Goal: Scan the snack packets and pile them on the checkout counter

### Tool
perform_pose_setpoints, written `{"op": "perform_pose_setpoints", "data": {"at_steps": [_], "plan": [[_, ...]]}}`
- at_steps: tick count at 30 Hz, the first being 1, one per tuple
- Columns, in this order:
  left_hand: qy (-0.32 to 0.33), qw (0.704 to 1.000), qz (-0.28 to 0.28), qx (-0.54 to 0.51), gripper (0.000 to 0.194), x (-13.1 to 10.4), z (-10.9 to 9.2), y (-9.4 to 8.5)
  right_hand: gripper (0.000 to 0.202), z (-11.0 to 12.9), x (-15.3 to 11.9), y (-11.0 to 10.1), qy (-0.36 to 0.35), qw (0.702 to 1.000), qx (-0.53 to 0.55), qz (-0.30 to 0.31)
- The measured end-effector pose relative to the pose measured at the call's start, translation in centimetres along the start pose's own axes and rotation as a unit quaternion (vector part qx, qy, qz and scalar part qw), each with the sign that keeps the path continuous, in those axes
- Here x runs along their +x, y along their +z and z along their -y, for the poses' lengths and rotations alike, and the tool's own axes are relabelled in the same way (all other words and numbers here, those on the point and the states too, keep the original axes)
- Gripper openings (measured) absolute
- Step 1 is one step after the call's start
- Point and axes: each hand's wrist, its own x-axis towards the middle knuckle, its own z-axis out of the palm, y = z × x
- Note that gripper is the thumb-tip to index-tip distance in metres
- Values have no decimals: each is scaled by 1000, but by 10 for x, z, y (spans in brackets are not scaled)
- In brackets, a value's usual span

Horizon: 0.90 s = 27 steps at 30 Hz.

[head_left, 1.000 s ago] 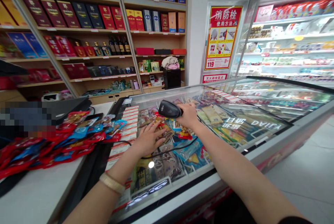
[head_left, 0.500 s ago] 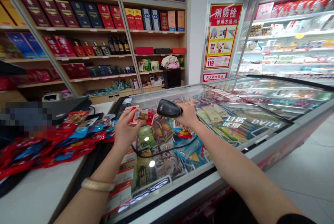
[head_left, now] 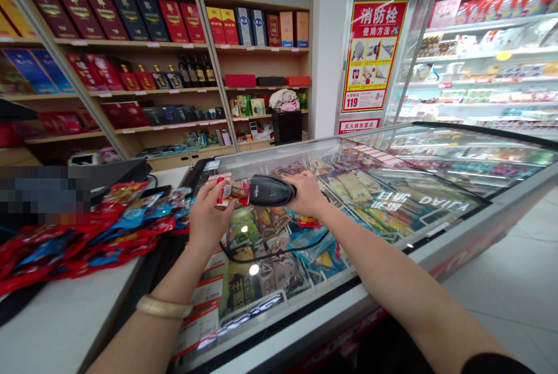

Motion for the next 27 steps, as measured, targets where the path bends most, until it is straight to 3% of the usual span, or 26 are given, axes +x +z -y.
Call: {"op": "perform_pose_setpoints", "data": {"at_steps": [7,11,18,20,23,27], "plan": [[13,1000,-21,12,40,0,4,4,23,-1,0,2,-5,1000,17,-13],[-10,999,-40,23,40,5,5,-4,24,-4,0,-1,3,999,24,-40],[-177,980,-63,63,36,26,17,-45,18,-21,4,-6,59,993,19,-105],[-195,976,-23,93,40,32,22,-50,18,-24,4,-6,71,990,17,-117],[-178,969,96,142,44,38,33,-43,17,-25,4,-6,74,990,14,-121],[-86,955,203,197,47,36,47,-25,15,-28,4,-5,83,988,11,-127]]}}
